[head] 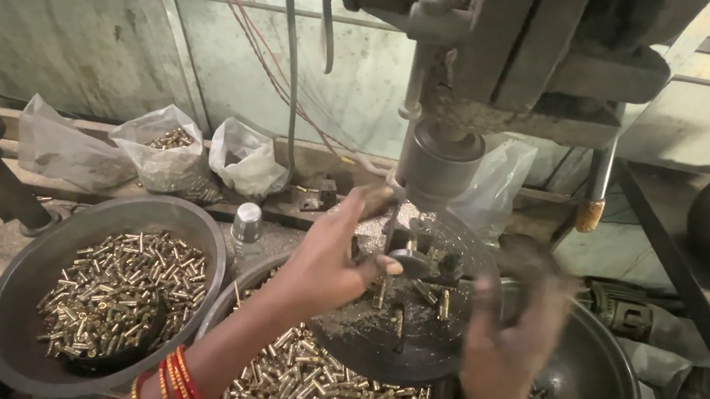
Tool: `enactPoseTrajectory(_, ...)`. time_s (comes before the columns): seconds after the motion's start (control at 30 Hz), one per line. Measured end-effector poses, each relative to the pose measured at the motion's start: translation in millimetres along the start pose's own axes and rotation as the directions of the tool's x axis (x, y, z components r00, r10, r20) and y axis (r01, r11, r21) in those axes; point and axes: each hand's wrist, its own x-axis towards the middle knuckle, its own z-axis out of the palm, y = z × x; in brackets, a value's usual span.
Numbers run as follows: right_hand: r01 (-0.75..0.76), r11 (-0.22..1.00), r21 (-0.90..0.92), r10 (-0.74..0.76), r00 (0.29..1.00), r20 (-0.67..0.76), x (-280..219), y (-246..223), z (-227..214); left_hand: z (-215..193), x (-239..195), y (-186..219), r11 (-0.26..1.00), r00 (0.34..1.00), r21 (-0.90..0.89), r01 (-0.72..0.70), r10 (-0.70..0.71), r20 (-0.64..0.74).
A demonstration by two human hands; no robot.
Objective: The recorder is operating an industrial machine to process or assemble small brass metal components at a workshop bench.
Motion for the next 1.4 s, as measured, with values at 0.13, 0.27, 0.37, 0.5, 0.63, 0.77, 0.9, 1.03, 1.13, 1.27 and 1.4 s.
enactPoseTrajectory(0.13,0.031,0.975,-0.219,-0.067,0.985,-0.158,71.3,-24.5,-17.9,-8.9,2.4,21.8,0.972,0.973,-0.099,0.213,-0.202,0.109)
enactPoseTrajectory(0.27,0.147,0.983,-0.111,-0.157,0.984,-0.084,121.2,15.4,-12.4,-7.5,3.7,18.0,0.982,0.979,-0.036,0.186,-0.182,0.089)
enactPoseTrajectory(0.37,0.222,0.966,-0.129,-0.226,0.974,-0.014,149.7,121.6,16.6,-10.8,4.2,24.9,0.96,0.964,-0.13,0.249,-0.233,0.125)
enactPoseTrajectory(0.5,0.372,0.898,-0.237,-0.383,0.924,-0.003,184.3,226.9,52.1,-9.4,5.5,26.0,0.933,0.964,-0.253,0.256,-0.226,0.143)
enactPoseTrajectory(0.63,0.412,0.735,-0.538,-0.495,0.869,-0.011,186.2,228.5,66.2,-8.9,4.6,21.2,0.884,0.922,-0.277,0.375,-0.325,0.21)
enactPoseTrajectory(0.77,0.445,0.581,-0.681,-0.633,0.773,-0.035,200.5,238.3,76.3,-9.7,6.4,21.2,0.941,0.974,-0.264,0.212,-0.18,0.138)
enactPoseTrajectory(0.9,0.524,0.781,-0.341,-0.567,0.823,-0.035,208.5,314.2,90.8,-7.2,4.4,19.9,0.854,0.896,-0.296,0.428,-0.357,0.263)
enactPoseTrajectory(1.03,0.443,0.85,-0.285,-0.461,0.887,0.002,229.9,337.7,89.8,-10.2,3.2,26.5,0.988,0.999,-0.149,0.028,-0.023,0.036)
enactPoseTrajectory(1.13,0.388,0.89,-0.238,-0.394,0.919,0.023,261.0,335.4,99.8,-16.1,8.2,32.3,0.88,0.905,-0.233,0.413,-0.367,0.216)
enactPoseTrajectory(1.27,0.298,0.941,-0.16,-0.287,0.954,0.09,256.3,295.4,117.2,-12.8,3.6,21.6,0.932,0.965,-0.257,0.255,-0.228,0.131)
enactPoseTrajectory(1.4,0.174,0.973,-0.149,-0.145,0.971,0.19,205.8,270.1,88.8,0.6,-4.2,14.5,0.939,0.976,-0.266,0.217,-0.207,0.065)
